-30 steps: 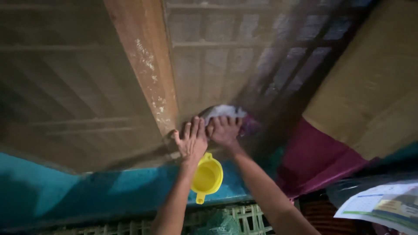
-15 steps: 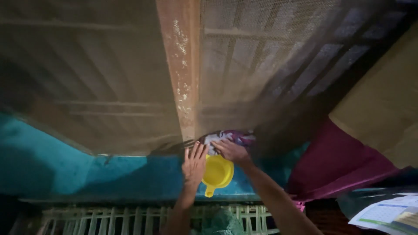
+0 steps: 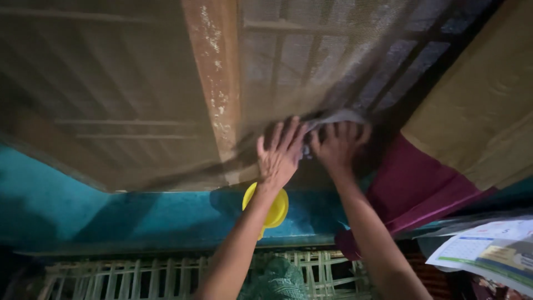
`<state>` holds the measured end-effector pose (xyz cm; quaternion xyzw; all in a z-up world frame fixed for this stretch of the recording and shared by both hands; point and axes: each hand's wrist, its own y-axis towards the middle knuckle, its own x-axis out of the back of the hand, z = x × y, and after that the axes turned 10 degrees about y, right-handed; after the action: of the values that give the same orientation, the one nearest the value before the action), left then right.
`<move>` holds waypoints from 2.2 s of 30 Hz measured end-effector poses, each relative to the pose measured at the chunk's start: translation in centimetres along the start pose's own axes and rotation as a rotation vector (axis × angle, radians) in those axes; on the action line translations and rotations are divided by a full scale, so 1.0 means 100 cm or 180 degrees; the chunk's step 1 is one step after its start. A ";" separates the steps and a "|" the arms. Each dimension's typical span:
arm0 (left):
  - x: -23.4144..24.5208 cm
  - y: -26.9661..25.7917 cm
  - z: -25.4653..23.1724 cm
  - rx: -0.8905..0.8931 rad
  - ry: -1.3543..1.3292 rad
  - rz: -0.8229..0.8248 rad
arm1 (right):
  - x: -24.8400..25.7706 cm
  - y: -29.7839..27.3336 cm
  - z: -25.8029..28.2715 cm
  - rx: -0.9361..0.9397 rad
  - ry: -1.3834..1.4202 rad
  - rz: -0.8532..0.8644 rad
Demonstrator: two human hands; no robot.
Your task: Cleaning a dusty window screen using a wet cloth and a small bucket of water.
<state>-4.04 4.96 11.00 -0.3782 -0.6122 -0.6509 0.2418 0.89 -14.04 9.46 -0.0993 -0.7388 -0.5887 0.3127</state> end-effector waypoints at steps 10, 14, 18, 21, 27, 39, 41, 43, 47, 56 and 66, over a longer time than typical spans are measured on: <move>-0.110 -0.019 -0.039 -0.1141 0.0994 -0.0716 | -0.060 -0.123 -0.038 -0.1198 -0.0391 0.0045; -0.143 -0.044 -0.058 -0.1261 0.1635 -0.0527 | -0.091 -0.171 -0.048 -0.1027 -0.0136 -0.0306; -0.169 -0.063 -0.071 -0.1238 0.1779 -0.0676 | -0.113 -0.230 -0.053 -0.1239 -0.0324 0.0448; -0.199 -0.080 -0.075 -0.1621 0.1387 -0.0233 | -0.140 -0.280 -0.054 -0.0751 0.0273 0.1288; -0.177 -0.080 -0.077 -0.2200 0.2102 0.0866 | -0.111 -0.262 -0.005 -0.2564 0.1592 0.0312; -0.127 -0.063 -0.057 -0.3008 0.2550 0.1131 | -0.221 -0.340 0.055 -0.5078 0.5189 -0.1176; -0.148 -0.077 -0.052 -0.2604 0.2527 0.0520 | -0.146 -0.226 0.082 -0.4850 0.5261 -0.0929; -0.151 -0.078 -0.042 -0.2806 0.2756 0.0657 | -0.160 -0.235 0.089 -0.4854 0.5602 -0.1088; -0.138 -0.087 -0.018 -0.1975 0.2648 -0.0222 | -0.332 -0.400 0.087 -0.4454 0.7279 -0.1983; -0.137 -0.089 0.003 -0.2167 0.2444 0.0112 | -0.147 -0.223 0.122 -0.3532 0.3552 0.0833; -0.111 -0.107 0.040 -0.2281 0.2213 0.0619 | -0.135 -0.209 0.143 -0.4906 0.3841 0.0126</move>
<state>-4.91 8.68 -4.47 -0.2536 -0.1957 -0.8819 0.3458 -4.25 -3.75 -16.82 0.0290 0.1340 -0.8566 0.4973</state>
